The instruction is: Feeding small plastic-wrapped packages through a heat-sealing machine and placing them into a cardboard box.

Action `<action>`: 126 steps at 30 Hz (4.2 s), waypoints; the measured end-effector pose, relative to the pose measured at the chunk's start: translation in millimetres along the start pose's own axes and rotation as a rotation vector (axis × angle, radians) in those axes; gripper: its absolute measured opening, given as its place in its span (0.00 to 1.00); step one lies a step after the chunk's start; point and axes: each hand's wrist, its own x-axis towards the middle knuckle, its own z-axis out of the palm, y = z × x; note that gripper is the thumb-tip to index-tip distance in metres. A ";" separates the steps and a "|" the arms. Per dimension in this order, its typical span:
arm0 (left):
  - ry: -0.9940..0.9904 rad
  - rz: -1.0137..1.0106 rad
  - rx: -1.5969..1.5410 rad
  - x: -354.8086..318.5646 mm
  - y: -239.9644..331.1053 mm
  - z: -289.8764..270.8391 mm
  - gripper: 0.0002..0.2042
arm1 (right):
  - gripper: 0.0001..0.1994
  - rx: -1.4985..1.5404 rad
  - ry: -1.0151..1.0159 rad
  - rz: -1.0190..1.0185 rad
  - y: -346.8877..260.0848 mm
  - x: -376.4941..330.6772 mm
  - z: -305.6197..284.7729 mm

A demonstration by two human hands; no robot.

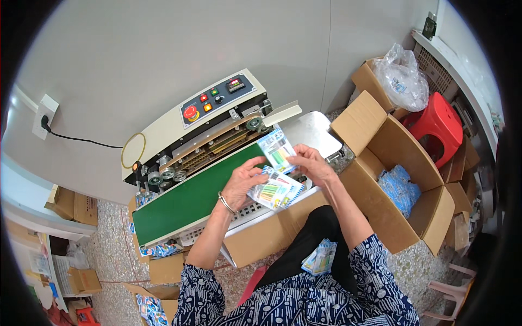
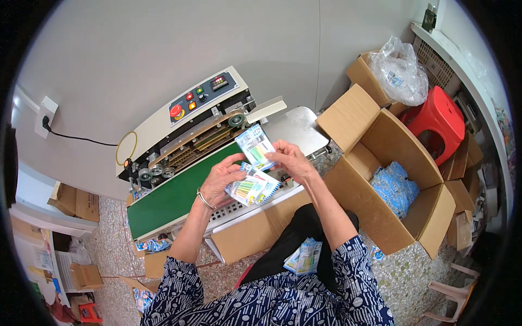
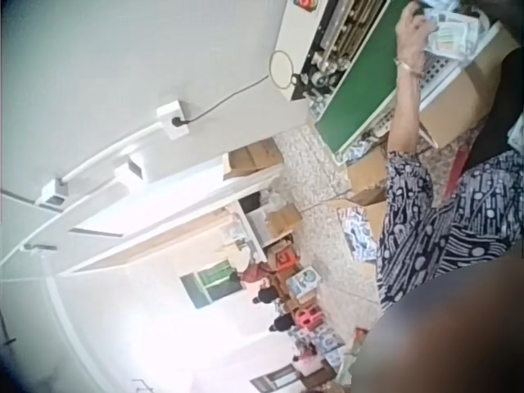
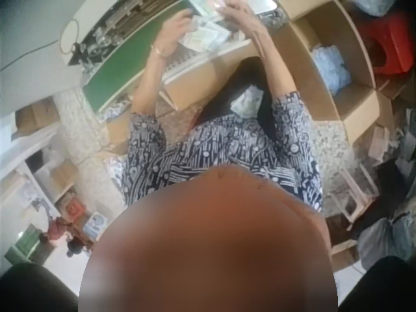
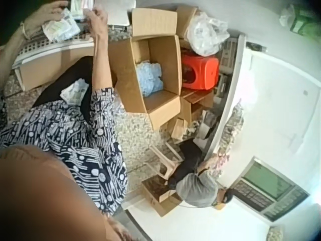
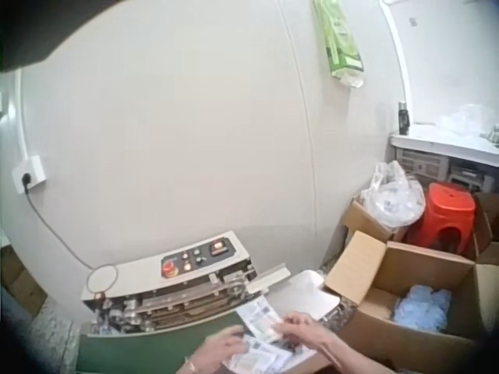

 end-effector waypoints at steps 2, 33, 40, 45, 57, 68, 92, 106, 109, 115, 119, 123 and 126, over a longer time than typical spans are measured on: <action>-0.096 -0.023 -0.029 2.1 0.3 14.7 0.24 | 0.10 0.041 0.000 0.003 -1.7 -9.2 12.5; 0.111 -0.014 0.047 -69.5 -39.3 -12.1 0.21 | 0.12 0.010 0.070 0.196 -13.1 25.2 0.8; 0.083 -0.012 0.000 -72.5 -44.4 -15.3 0.20 | 0.13 0.006 0.213 0.246 -19.5 57.5 -8.6; 0.100 -0.009 -0.001 -73.8 -45.4 -23.5 0.20 | 0.13 -0.024 0.292 0.248 -20.7 75.8 -3.3; 0.110 -0.015 0.022 -75.6 -58.7 -13.9 0.21 | 0.13 -0.104 0.180 0.297 11.0 82.7 28.3; 0.165 0.127 0.030 -28.9 -35.1 -34.4 0.18 | 0.18 -0.776 0.314 -0.158 -11.5 46.4 18.9; 0.254 0.228 0.123 9.6 -23.4 -29.0 0.11 | 0.11 -0.036 0.137 0.142 -11.9 14.1 -0.3; 0.253 0.115 0.032 -36.3 -51.7 -24.3 0.10 | 0.12 -0.261 0.277 0.175 -8.0 91.9 -1.2; 0.202 0.109 0.007 -28.1 -51.2 -13.2 0.11 | 0.14 -0.324 0.282 0.216 7.2 104.6 -6.0; 0.192 0.146 0.073 -15.6 -40.6 -9.5 0.11 | 0.18 -1.305 0.270 -0.198 0.9 88.2 38.1; 0.211 0.199 0.015 -0.1 -30.5 -20.8 0.12 | 0.20 -1.218 0.438 -0.331 -17.1 52.2 31.1; 0.212 0.284 0.101 15.7 -13.1 -22.0 0.12 | 0.19 -0.740 -0.052 0.075 -14.0 17.6 27.1; 0.208 0.333 0.235 25.1 -3.9 -8.5 0.13 | 0.14 -0.534 -0.263 0.262 -11.1 9.0 22.0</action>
